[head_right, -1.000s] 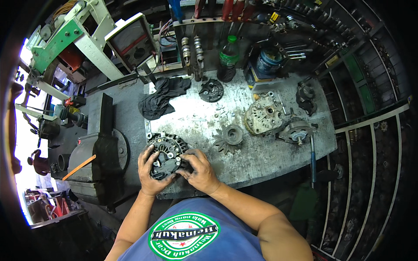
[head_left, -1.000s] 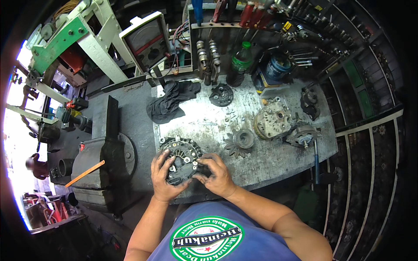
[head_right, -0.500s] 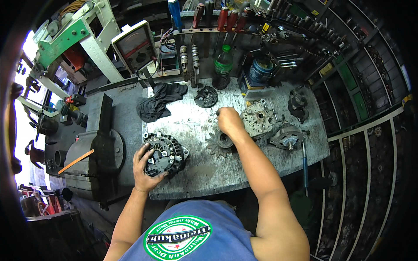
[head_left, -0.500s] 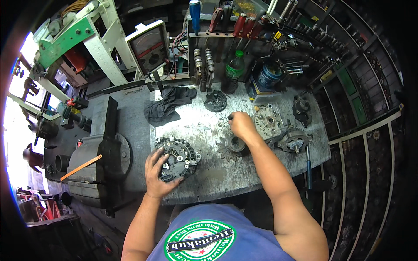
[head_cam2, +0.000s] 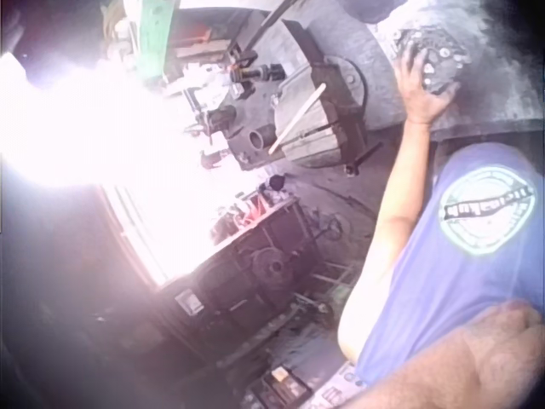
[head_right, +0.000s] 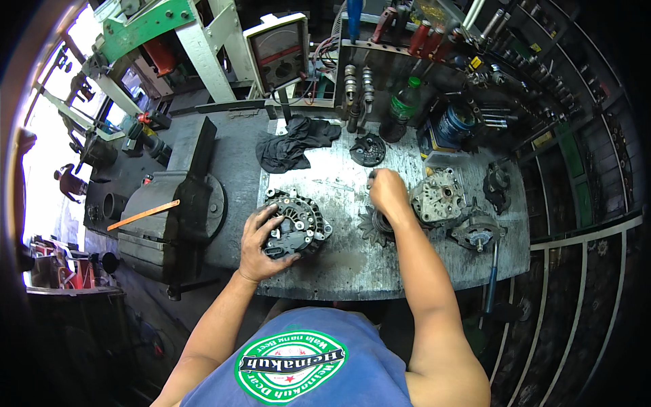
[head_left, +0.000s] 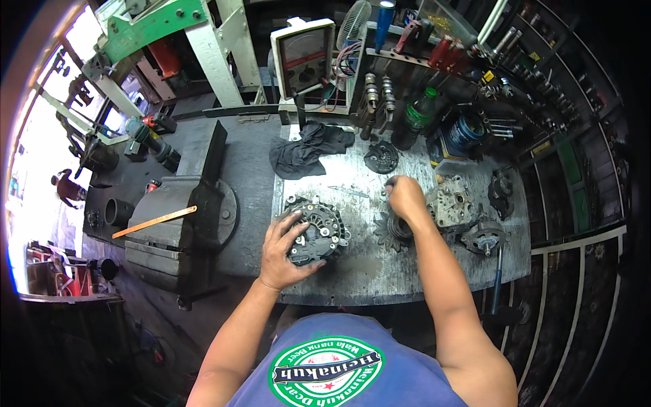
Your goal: The person assembles a mechanical component on a workbench. They insert small cylindrical parts into a circular housing, use a hammer to tap them into place, and wipe the assembly with a cloth. The person handles the component repeatedly, adjusting and cleaning it throughout the process.
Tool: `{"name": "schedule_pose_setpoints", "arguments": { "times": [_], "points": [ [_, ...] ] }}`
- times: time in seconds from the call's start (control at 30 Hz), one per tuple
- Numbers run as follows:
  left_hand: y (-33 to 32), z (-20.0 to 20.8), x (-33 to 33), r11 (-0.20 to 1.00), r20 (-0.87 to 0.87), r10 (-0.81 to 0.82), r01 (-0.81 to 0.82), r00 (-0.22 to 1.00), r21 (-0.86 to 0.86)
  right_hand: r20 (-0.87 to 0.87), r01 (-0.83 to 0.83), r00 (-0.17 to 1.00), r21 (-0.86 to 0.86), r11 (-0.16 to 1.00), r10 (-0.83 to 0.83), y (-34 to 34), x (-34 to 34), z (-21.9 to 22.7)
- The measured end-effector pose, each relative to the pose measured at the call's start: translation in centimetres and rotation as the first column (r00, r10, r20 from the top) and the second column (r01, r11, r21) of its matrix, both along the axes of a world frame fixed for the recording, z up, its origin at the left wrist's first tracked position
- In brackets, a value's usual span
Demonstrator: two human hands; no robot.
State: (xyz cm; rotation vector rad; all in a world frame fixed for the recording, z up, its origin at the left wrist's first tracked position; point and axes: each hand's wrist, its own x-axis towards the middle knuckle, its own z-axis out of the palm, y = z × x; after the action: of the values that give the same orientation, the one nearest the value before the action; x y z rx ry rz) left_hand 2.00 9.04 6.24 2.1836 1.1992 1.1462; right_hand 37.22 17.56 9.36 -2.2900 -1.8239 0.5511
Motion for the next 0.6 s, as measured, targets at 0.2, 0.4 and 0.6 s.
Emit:
{"name": "schedule_pose_setpoints", "arguments": {
  "times": [0.2, 0.4, 0.6],
  "points": [
    [0.1, 0.0, 0.1, 1.000, -0.017, 0.009, -0.008, 1.000, 0.022, -0.547, -0.391, 0.685, 0.280, 0.877, 0.480, -10.2, -7.5, 4.8],
    [0.4, -0.3, -0.1, 1.000, -0.013, -0.020, 0.021, 1.000, 0.016, -0.374, -0.379, 0.787, 0.336, 0.863, 0.491, -11.1, -9.9, 4.5],
    [0.5, -0.5, -0.2, 0.999, 0.013, -0.040, 0.040, 0.999, 0.021, -0.256, -0.403, 0.820, 0.377, 0.834, 0.512, -11.5, -10.4, 4.5]
  ]
}}
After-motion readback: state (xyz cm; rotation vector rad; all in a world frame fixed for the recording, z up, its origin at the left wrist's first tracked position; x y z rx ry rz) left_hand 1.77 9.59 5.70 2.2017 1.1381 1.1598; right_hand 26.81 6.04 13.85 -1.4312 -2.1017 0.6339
